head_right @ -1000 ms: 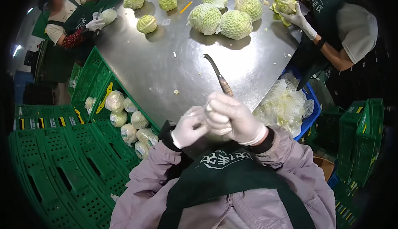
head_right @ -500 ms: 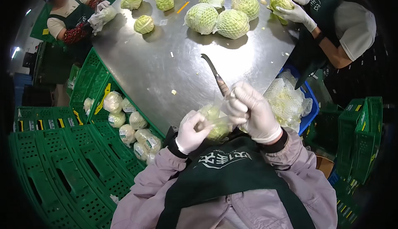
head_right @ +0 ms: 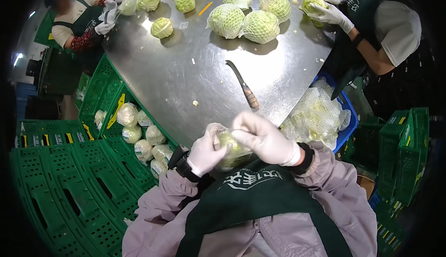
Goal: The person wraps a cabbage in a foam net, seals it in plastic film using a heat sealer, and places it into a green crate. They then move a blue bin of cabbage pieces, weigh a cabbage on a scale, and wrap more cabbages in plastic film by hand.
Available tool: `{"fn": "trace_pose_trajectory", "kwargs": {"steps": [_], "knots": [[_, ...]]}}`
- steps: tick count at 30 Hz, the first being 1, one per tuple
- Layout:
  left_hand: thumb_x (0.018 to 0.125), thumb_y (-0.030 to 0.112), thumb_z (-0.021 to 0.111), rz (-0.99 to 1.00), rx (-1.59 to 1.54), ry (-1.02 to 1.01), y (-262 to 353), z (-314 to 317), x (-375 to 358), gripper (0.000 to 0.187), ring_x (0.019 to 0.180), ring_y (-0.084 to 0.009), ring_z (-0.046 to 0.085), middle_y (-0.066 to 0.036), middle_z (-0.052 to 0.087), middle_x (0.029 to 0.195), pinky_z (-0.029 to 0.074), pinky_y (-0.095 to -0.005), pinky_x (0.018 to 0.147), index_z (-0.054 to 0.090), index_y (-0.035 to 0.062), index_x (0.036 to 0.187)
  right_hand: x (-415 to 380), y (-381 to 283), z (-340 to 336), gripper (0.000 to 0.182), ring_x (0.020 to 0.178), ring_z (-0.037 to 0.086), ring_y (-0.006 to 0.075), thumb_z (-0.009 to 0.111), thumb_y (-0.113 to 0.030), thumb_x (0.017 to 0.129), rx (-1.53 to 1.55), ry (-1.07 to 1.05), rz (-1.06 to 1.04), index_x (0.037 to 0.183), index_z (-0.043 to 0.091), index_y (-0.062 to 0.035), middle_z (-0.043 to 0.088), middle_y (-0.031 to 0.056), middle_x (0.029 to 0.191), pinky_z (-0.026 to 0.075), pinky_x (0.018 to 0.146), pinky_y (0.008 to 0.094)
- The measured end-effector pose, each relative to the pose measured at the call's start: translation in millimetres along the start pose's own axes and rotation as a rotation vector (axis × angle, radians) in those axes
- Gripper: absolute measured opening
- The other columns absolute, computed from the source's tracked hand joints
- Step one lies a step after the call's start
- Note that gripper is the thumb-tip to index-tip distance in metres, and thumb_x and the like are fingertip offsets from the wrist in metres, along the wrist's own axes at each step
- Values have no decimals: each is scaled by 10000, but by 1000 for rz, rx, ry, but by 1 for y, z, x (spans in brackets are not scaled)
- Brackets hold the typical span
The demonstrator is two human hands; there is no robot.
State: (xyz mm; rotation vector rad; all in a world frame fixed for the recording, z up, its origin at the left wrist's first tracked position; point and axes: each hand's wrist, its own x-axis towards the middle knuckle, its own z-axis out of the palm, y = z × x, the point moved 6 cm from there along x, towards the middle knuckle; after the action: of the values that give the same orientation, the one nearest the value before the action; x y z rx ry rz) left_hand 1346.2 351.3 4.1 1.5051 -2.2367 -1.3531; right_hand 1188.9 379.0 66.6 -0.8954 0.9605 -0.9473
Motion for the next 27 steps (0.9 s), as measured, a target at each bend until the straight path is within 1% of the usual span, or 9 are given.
{"fn": "trace_pose_trajectory", "kwargs": {"steps": [4,11,15,19,21,23,24,26,27], "knots": [[776,411,644,141,61,3,-13,19,23,641,750,-431,625,-232,639,787,496,-499,651,360,53,1225,9,5,44,136,596,336,37,527,-161,957,182,-283,-25,887,455,-69,388,-53,683,304,533,198],[867,355,558,72,341,88,-28,-5,51,279,778,-387,615,-168,635,772,475,-474,652,570,80,826,-24,6,64,165,605,375,48,540,-192,951,-100,-609,43,864,478,-66,415,-24,661,349,556,236],[916,327,510,-7,-13,232,-76,-25,39,277,767,-373,613,-190,625,811,471,-414,654,649,87,902,-41,13,18,134,598,375,32,537,-148,944,-48,-300,16,864,482,-54,421,-45,681,341,541,214],[956,302,482,-124,-315,529,-163,-50,23,375,681,-214,620,-56,637,692,458,-344,627,641,-34,907,-106,58,-55,106,563,356,25,540,-124,934,388,-183,614,857,513,-57,402,-56,632,322,513,199],[970,303,467,-226,-602,670,-230,-64,14,378,535,-156,532,19,545,621,427,-294,521,638,-7,837,-146,71,-115,130,551,385,54,548,-115,917,37,142,677,814,526,-39,413,-40,598,351,513,224],[980,303,454,-346,-781,696,-214,-82,-7,332,426,-103,402,35,439,551,349,-246,418,602,63,805,-188,119,-193,149,561,516,169,588,-144,863,-717,299,465,790,568,-15,534,41,611,436,556,305],[983,284,437,-424,-1121,654,-206,-82,-7,346,403,-75,297,57,329,560,240,-236,351,460,122,679,-197,134,-202,149,561,516,169,588,-144,863,-724,289,466,790,568,-15,534,41,611,436,556,305],[987,292,432,-290,-1022,571,-180,-79,-8,339,408,-75,322,48,341,549,260,-232,364,483,98,714,-194,147,-207,175,703,614,299,611,-194,809,-1298,166,397,815,625,-20,629,142,736,485,662,385],[991,301,428,-167,-913,470,-157,-74,-7,341,413,-76,347,39,353,537,279,-227,377,506,75,748,-172,142,-191,211,822,616,351,611,-228,788,-1214,200,394,889,659,-49,641,177,843,489,727,414]]}}
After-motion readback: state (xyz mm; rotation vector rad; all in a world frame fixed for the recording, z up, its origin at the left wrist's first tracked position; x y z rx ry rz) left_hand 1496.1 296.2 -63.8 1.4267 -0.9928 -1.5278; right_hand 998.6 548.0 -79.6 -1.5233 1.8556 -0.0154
